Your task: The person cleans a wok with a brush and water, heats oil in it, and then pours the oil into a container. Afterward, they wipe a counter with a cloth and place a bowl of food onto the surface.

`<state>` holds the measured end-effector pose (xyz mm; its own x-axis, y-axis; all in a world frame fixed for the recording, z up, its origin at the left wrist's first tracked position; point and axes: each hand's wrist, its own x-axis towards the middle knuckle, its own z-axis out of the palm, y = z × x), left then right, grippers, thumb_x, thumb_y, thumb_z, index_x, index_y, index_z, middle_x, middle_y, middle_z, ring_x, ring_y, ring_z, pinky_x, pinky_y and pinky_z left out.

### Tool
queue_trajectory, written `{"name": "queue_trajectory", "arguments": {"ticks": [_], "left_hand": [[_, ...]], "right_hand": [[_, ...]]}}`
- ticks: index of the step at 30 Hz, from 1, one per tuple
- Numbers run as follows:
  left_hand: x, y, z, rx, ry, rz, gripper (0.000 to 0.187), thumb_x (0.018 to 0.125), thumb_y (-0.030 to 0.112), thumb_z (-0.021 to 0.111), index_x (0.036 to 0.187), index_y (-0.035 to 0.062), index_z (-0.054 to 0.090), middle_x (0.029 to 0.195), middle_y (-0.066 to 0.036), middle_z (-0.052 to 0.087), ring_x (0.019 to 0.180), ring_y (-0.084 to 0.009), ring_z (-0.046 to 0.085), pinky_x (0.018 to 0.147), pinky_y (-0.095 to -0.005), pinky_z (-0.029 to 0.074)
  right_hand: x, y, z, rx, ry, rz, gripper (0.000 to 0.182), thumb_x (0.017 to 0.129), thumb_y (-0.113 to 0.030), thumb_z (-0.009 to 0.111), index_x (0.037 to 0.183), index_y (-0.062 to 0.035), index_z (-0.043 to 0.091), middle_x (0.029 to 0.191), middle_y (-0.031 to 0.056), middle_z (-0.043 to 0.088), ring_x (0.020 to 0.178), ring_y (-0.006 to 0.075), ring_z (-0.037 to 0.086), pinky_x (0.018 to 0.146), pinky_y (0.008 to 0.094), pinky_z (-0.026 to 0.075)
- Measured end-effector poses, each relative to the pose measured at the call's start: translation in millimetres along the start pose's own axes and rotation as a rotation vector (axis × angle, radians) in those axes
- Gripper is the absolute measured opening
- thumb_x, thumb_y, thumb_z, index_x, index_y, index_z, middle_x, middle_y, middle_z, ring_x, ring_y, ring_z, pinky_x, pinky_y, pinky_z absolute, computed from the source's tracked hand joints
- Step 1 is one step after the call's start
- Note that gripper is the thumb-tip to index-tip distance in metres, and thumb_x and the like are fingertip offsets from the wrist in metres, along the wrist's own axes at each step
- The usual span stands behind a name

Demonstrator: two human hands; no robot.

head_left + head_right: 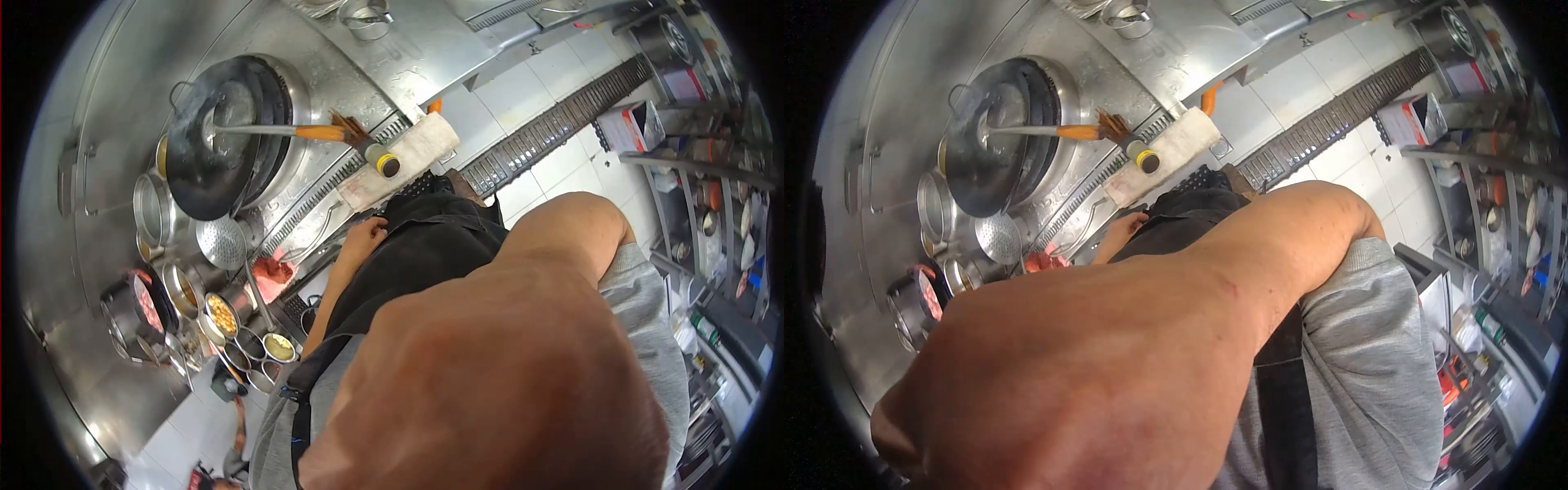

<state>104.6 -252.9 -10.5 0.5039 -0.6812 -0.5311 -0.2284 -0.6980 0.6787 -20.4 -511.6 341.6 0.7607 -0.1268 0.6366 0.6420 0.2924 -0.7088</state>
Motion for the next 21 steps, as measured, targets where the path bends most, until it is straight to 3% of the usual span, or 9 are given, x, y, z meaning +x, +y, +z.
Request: {"name": "queue_trajectory", "arguments": {"ticks": [5,6,7,9,10,12,15,18,21], "left_hand": [[5,-20,-2,0.046,-0.146,-0.01,0.031,0.078,0.021,0.062,0.106,0.0071,0.063,0.079,-0.012,0.064,0.074,-0.0233,0.062,0.071,-0.0331,0.048],[10,-25,0,0.079,-0.224,-0.003,0.032,0.077,0.021,0.062,0.106,0.0075,0.063,0.08,-0.012,0.065,0.075,-0.0236,0.062,0.071,-0.033,0.048],[11,-29,1,0.026,-0.258,0.012,0.034,0.076,0.021,0.063,0.107,0.0084,0.063,0.085,-0.012,0.066,0.079,-0.0236,0.063,0.074,-0.0327,0.048],[13,-29,3,0.069,-0.295,-0.001,0.034,0.076,0.022,0.063,0.107,0.0088,0.063,0.088,-0.013,0.066,0.082,-0.0248,0.063,0.077,-0.0334,0.049],[17,-29,3,0.125,-0.337,-0.019,0.034,0.075,0.022,0.063,0.107,0.0093,0.063,0.091,-0.013,0.066,0.085,-0.0261,0.063,0.079,-0.0342,0.049],[32,-44,15,0.17,-0.394,0.009,0.036,0.075,0.024,0.064,0.109,0.0102,0.063,0.091,-0.013,0.066,0.084,-0.0248,0.064,0.077,-0.0338,0.049],[42,-43,31,0.236,-0.505,0.031,0.038,0.074,0.025,0.064,0.109,0.0102,0.063,0.093,-0.014,0.066,0.088,-0.0275,0.063,0.08,-0.0358,0.049],[62,-30,36,0.236,-0.556,0.12,0.038,0.074,0.025,0.064,0.107,0.0085,0.063,0.092,-0.013,0.066,0.087,-0.0261,0.063,0.08,-0.0342,0.049],[96,-26,53,0.128,-0.635,0.239,0.037,0.075,0.023,0.068,0.109,0.0068,0.062,0.087,-0.008,0.067,0.079,-0.0173,0.063,0.073,-0.0315,0.049]], "right_hand": [[6,0,6,0.036,-0.02,0.152,0.013,0.082,-0.006,0.061,0.073,0.0024,0.064,0.077,0.0179,0.065,0.046,0.0163,0.057,0.036,0.0257,0.048],[4,12,-12,-0.101,-0.242,0.078,0.013,0.079,-0.006,0.064,0.07,0.0023,0.061,0.074,0.0158,0.065,0.045,0.0169,0.057,0.036,0.0254,0.048],[-1,20,-7,-0.011,0.026,0.179,0.01,0.079,-0.004,0.062,0.074,0.0042,0.061,0.071,0.013,0.064,0.047,0.018,0.058,0.037,0.0244,0.048],[-37,40,-25,-0.61,0.012,0.363,0.024,0.083,-0.001,0.057,0.106,0.0018,0.062,0.085,0.0127,0.064,0.066,0.0193,0.063,0.062,0.027,0.051],[-67,66,-21,-0.561,0.292,0.59,0.021,0.085,-0.002,0.053,0.102,0.0066,0.061,0.078,0.0134,0.062,0.065,0.0154,0.06,0.058,0.0253,0.049],[-160,129,-53,-0.698,0.496,0.939,0.024,0.088,-0.008,0.057,0.11,-0.0009,0.061,0.079,0.0063,0.062,0.065,0.0092,0.058,0.057,0.0236,0.048],[-332,155,-83,-1.351,0.31,1.512,0.031,0.08,-0.024,0.059,0.106,-0.0063,0.063,0.093,0.0215,0.064,0.084,0.0382,0.062,0.078,0.0428,0.049],[-451,125,-63,-1.319,0.345,1.937,0.029,0.075,-0.014,0.054,0.101,-0.0087,0.066,0.097,0.0212,0.063,0.094,0.0364,0.061,0.085,0.0441,0.047],[-492,99,-48,-1.243,0.734,1.958,0.029,0.075,-0.015,0.054,0.099,-0.0084,0.067,0.098,0.0208,0.063,0.094,0.0367,0.061,0.085,0.0447,0.047]]}}
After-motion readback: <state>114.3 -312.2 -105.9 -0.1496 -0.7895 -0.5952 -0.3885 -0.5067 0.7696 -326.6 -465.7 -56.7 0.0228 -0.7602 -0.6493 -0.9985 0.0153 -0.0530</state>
